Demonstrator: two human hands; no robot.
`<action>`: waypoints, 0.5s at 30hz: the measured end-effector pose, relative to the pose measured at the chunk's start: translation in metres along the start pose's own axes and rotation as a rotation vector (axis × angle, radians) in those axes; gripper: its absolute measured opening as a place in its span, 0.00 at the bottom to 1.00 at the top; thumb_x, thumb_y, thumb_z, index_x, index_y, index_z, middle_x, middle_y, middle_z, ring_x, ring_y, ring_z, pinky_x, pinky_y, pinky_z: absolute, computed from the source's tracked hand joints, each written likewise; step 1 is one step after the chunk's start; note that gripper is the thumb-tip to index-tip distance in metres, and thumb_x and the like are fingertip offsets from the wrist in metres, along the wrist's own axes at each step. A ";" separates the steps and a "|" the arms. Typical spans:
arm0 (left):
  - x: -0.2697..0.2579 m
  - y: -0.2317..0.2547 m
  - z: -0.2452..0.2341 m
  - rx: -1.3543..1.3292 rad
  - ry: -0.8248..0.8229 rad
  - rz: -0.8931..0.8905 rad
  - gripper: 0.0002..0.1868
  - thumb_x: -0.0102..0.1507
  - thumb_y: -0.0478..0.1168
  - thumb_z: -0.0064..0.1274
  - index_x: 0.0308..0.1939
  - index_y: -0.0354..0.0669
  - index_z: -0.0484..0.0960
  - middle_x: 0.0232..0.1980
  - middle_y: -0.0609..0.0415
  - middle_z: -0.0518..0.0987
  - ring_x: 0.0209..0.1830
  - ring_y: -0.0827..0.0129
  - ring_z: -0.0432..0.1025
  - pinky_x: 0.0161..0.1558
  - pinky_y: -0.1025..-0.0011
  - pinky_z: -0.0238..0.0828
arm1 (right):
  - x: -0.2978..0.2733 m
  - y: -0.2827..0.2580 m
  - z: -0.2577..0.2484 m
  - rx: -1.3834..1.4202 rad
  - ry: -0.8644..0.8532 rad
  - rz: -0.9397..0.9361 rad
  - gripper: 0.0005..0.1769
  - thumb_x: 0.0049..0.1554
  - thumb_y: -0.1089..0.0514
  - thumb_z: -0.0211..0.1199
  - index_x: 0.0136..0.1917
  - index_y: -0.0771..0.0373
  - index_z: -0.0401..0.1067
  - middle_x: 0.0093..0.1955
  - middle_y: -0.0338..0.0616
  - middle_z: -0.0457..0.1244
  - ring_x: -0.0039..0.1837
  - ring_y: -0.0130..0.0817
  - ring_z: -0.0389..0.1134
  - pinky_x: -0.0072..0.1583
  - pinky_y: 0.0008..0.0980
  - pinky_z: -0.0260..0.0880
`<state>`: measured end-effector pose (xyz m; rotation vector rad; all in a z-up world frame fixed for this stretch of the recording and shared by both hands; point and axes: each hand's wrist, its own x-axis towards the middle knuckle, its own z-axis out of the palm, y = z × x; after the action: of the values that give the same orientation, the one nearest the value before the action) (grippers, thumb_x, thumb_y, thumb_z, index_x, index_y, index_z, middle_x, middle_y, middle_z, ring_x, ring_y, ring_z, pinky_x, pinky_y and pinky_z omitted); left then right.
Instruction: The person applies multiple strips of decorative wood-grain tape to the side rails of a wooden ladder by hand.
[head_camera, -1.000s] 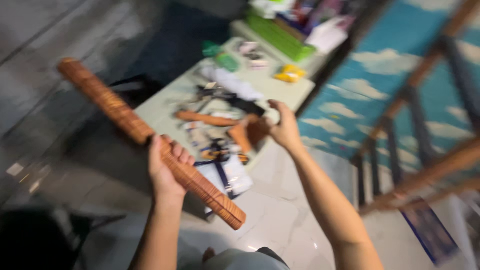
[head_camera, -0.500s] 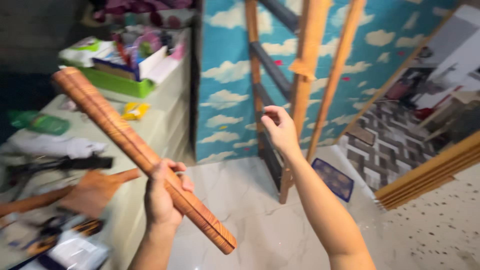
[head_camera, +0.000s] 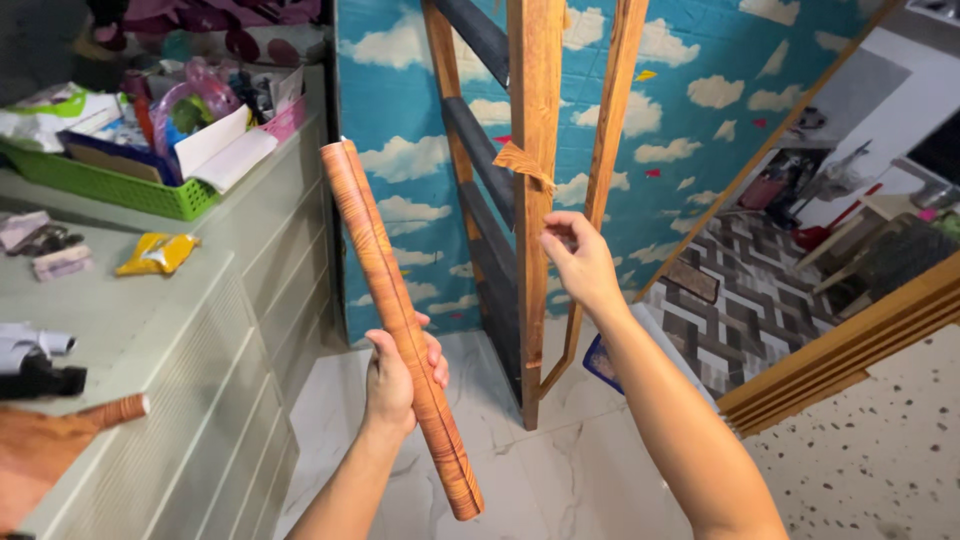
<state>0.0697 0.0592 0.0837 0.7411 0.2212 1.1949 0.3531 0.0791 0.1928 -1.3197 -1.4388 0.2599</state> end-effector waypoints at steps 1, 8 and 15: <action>0.006 0.004 0.001 0.004 -0.021 -0.003 0.43 0.61 0.77 0.28 0.54 0.41 0.68 0.28 0.52 0.68 0.22 0.66 0.68 0.26 0.66 0.68 | 0.005 -0.002 0.002 0.023 0.007 -0.003 0.14 0.60 0.60 0.64 0.59 0.65 0.70 0.50 0.37 0.67 0.51 0.23 0.67 0.54 0.26 0.69; 0.045 0.037 -0.010 0.034 0.068 -0.062 0.37 0.67 0.72 0.29 0.52 0.40 0.67 0.28 0.51 0.68 0.23 0.66 0.67 0.28 0.65 0.69 | 0.054 -0.050 0.032 -0.091 0.043 -0.068 0.13 0.62 0.61 0.64 0.60 0.66 0.72 0.49 0.41 0.67 0.50 0.26 0.67 0.54 0.27 0.70; 0.083 0.072 -0.038 -0.027 0.023 -0.025 0.33 0.68 0.69 0.30 0.52 0.41 0.67 0.28 0.51 0.70 0.24 0.65 0.68 0.29 0.65 0.71 | 0.161 -0.097 0.123 0.999 0.101 0.223 0.23 0.64 0.48 0.52 0.69 0.58 0.59 0.58 0.56 0.68 0.48 0.40 0.69 0.54 0.40 0.71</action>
<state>0.0264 0.1611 0.1182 0.6991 0.2321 1.1811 0.2393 0.2336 0.3098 -0.6342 -0.8496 0.9088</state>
